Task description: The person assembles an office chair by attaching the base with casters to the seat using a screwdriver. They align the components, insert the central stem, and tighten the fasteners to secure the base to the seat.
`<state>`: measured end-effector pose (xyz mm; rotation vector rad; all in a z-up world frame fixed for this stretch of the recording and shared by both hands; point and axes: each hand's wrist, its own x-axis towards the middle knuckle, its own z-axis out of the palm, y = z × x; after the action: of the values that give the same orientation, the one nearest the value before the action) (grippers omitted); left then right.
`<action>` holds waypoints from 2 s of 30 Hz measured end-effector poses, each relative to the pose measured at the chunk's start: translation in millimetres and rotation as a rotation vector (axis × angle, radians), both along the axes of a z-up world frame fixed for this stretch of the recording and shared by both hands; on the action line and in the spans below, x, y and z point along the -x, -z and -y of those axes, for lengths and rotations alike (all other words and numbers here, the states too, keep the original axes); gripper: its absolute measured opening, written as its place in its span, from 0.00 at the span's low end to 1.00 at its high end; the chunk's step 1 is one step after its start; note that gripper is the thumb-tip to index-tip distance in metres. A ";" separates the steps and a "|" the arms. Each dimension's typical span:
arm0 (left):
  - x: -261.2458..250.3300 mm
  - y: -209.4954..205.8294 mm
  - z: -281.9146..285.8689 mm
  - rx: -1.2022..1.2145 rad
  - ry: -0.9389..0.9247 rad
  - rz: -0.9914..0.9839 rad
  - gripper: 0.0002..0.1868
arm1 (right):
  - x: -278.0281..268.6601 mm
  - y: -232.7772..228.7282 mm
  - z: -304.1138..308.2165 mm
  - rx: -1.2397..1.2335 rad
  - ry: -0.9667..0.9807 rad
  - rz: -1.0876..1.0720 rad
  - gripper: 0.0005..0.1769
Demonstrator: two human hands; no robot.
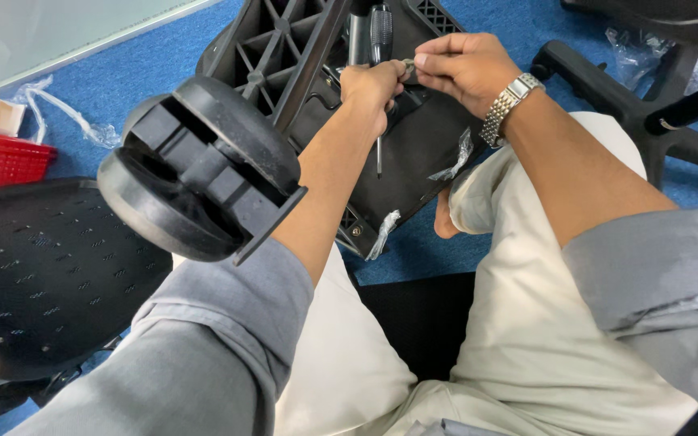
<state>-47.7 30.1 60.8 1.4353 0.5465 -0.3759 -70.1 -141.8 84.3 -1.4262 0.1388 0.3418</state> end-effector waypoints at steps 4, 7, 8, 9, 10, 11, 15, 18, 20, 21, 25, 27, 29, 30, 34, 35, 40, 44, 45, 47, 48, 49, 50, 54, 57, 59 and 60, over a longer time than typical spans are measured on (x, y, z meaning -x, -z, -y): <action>2.0 -3.1 -1.0 -0.003 0.022 0.025 0.07 | 0.2 -1.5 -3.5 0.136 -0.007 0.001 0.12; 2.7 -3.6 -3.3 -0.063 0.075 0.053 0.09 | 0.4 -2.9 -4.5 0.154 -0.032 0.004 0.14; 2.8 -3.2 -4.4 -0.068 0.090 0.062 0.09 | 0.5 -3.7 -4.7 0.163 -0.032 -0.008 0.16; 2.3 -2.7 -5.2 -0.072 0.105 0.071 0.10 | 0.6 -4.2 -5.2 0.172 -0.032 -0.020 0.17; 1.4 -1.6 -5.4 -0.090 0.108 0.064 0.09 | 0.7 -4.4 -5.3 0.185 -0.040 -0.023 0.17; 0.4 -0.2 -5.2 -0.107 0.112 0.057 0.08 | 0.6 -4.1 -5.5 0.197 -0.048 -0.027 0.16; -1.8 7.0 -3.8 -0.027 0.147 0.109 0.06 | -1.0 1.0 -5.1 0.169 -0.032 -0.031 0.12; -1.7 7.8 -4.2 0.107 0.194 0.152 0.06 | -4.3 5.6 -0.9 0.153 -0.020 -0.058 0.10; -2.0 4.8 -5.0 0.150 0.231 0.080 0.06 | -6.7 8.5 2.8 0.135 0.000 -0.071 0.10; -1.7 2.7 -5.7 0.171 0.248 0.044 0.07 | -7.7 10.0 4.0 0.127 0.010 -0.077 0.10; 0.7 -4.0 -4.1 0.152 0.239 -0.016 0.05 | -9.8 15.3 11.6 0.281 -0.017 0.041 0.11; -0.7 -6.0 -1.9 0.147 0.208 -0.047 0.05 | -10.1 15.3 19.2 0.416 0.034 0.144 0.11; -1.9 -5.9 -1.1 0.143 0.205 -0.064 0.04 | -6.5 12.2 34.6 0.504 0.102 0.237 0.09; -2.9 -6.5 0.9 0.143 0.207 -0.071 0.04 | -3.3 8.2 45.4 0.551 0.139 0.283 0.09; -4.8 -11.3 16.3 0.184 0.220 -0.058 0.05 | 14.3 -19.4 96.4 0.581 0.334 0.318 0.09; -4.4 -13.3 22.4 0.191 0.221 -0.061 0.05 | 22.7 -28.5 110.1 0.655 0.375 0.302 0.08; 16.8 -26.5 75.0 0.273 0.305 -0.063 0.06 | 77.8 -66.0 146.5 0.441 0.580 0.226 0.11; 48.1 -35.8 115.5 0.357 0.412 -0.055 0.07 | 129.2 -97.4 162.0 0.496 0.625 0.261 0.10; 55.4 -37.8 123.0 0.396 0.420 -0.055 0.07 | 140.5 -105.7 167.9 0.512 0.637 0.270 0.09; 69.6 -42.3 136.8 0.470 0.433 -0.053 0.08 | 162.9 -122.6 187.5 0.645 0.720 0.242 0.08; 75.9 -45.4 143.3 0.480 0.426 -0.058 0.08 | 171.1 -129.9 198.6 0.708 0.764 0.225 0.08; 82.0 -49.0 149.5 0.490 0.419 -0.063 0.07 | 178.4 -136.8 211.3 0.742 0.802 0.237 0.08; 87.4 -52.7 153.1 0.498 0.405 -0.067 0.07 | 184.0 -142.8 224.5 0.772 0.833 0.249 0.09; 110.8 -67.5 162.7 0.543 0.400 -0.123 0.06 | 191.4 -151.5 277.2 1.063 0.924 0.300 0.09; 123.5 -83.5 165.8 0.549 0.403 -0.149 0.09 | 185.1 -144.9 309.0 1.163 0.951 0.262 0.08; 126.8 -96.8 165.6 0.552 0.406 -0.163 0.11 | 176.0 -140.3 323.0 1.199 0.971 0.214 0.09; 129.3 -103.4 165.2 0.554 0.414 -0.143 0.11 | 172.5 -139.3 328.5 1.219 0.979 0.189 0.10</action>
<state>-177.0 -135.1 164.2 0.9764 0.2218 -0.8913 -242.6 -470.3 223.6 -2.3283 0.9674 -0.8382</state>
